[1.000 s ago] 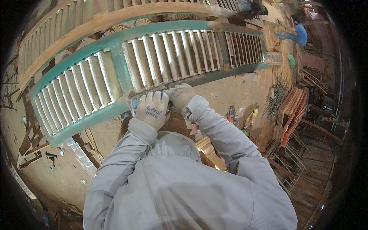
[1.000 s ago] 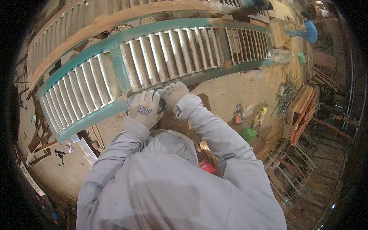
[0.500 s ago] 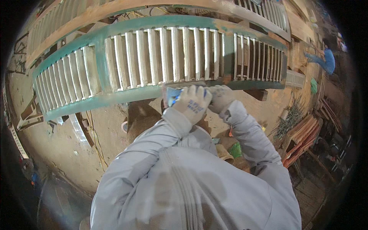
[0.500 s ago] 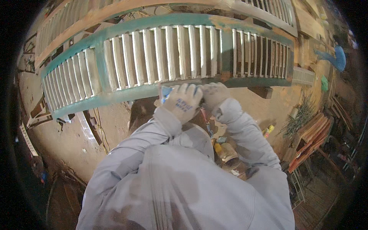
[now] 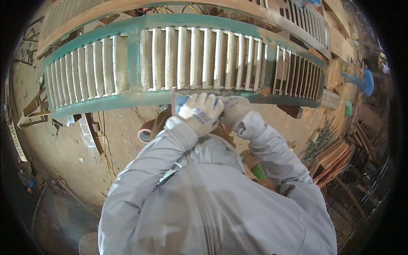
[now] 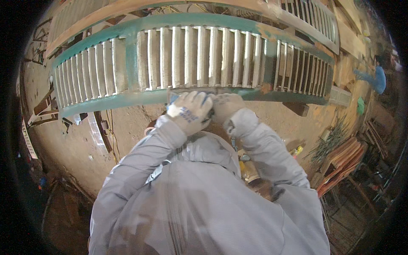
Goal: The person sands a wooden slatted panel with a sanding block, moving it back and forth across the surface. The person repositions the panel and continues sanding different sections. Another person is visible in the background also sanding a similar panel.
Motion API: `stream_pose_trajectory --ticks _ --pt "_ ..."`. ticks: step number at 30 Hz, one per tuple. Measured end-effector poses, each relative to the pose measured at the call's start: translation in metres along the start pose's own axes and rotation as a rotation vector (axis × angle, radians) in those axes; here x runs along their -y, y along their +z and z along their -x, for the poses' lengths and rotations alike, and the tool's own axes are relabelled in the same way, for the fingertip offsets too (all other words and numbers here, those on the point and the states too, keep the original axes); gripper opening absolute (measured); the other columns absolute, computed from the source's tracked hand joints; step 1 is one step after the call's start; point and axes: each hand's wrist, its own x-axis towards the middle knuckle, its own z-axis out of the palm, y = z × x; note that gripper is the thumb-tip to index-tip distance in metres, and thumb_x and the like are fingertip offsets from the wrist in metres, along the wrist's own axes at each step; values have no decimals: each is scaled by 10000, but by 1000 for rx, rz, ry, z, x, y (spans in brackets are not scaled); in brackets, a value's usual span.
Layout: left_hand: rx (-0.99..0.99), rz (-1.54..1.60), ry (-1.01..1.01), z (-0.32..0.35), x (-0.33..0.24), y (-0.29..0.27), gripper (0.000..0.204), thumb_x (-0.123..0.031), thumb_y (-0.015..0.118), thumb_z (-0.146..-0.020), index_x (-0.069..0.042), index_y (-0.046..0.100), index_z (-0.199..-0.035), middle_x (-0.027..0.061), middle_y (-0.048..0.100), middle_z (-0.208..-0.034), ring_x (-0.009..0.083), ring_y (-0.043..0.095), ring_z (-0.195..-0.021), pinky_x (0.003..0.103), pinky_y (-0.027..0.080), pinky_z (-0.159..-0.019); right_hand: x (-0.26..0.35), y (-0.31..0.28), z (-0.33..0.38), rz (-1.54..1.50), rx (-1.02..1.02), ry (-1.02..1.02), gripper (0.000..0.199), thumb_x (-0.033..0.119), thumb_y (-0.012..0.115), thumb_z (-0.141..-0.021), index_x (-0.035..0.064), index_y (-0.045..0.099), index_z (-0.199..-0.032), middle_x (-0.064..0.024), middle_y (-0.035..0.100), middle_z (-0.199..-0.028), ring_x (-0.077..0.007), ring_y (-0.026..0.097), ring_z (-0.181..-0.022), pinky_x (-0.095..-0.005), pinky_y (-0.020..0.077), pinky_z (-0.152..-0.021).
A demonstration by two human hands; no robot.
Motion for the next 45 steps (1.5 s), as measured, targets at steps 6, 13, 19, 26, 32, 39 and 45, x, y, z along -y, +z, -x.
stream_pose_trajectory --ticks 6,13,19,26,32,39,45 --pt "1 -78 -45 86 70 -54 619 -358 799 -800 -26 599 -1283 153 629 -1183 343 628 -1140 481 522 -971 113 -7 -58 -40 -34 -49 237 210 636 -918 99 676 -1123 -162 761 -1100 -334 745 -1030 -453 587 -882" --pt "-11 -195 -119 163 132 -88 723 -365 882 -716 -32 603 -1295 191 640 -1306 393 643 -1177 496 522 -1017 199 -1 -109 -97 -82 -181 240 223 585 -964 71 641 -1141 -154 761 -1112 -319 747 -1039 -445 585 -874" --pt "-5 -181 -67 145 123 -75 733 -341 887 -692 -26 587 -1282 178 625 -1300 378 631 -1187 494 524 -1008 174 4 -97 -113 -137 -194 233 215 614 -939 66 666 -1111 -152 767 -1083 -318 752 -1007 -451 587 -851" --pt "31 -149 -66 46 33 -28 662 -363 845 -767 -13 599 -1273 195 633 -1291 388 624 -1210 495 512 -1032 53 2 -27 -110 -96 -109 267 210 628 -916 79 642 -1148 -143 752 -1106 -309 736 -1042 -450 570 -872" --pt "5 -121 -41 -41 -45 15 585 -362 804 -783 -28 611 -1222 188 648 -1253 365 633 -1187 487 511 -1007 -56 1 33 -92 -51 -87 357 277 692 -880 83 593 -1163 -123 726 -1064 -316 702 -1048 -449 530 -903" --pt "82 -28 -38 -137 -130 66 665 -407 824 -768 -8 606 -1254 203 629 -1307 381 608 -1254 492 499 -1062 -181 2 95 -150 -25 -66 392 309 701 -859 84 600 -1163 -128 714 -1105 -321 680 -1090 -451 508 -946" --pt "39 -18 22 -204 -188 108 472 -288 733 -804 -18 629 -1177 174 637 -1154 345 630 -1112 478 517 -959 -268 3 142 -55 -8 -13 387 306 683 -882 100 604 -1201 -118 727 -1137 -318 687 -1109 -445 508 -964"
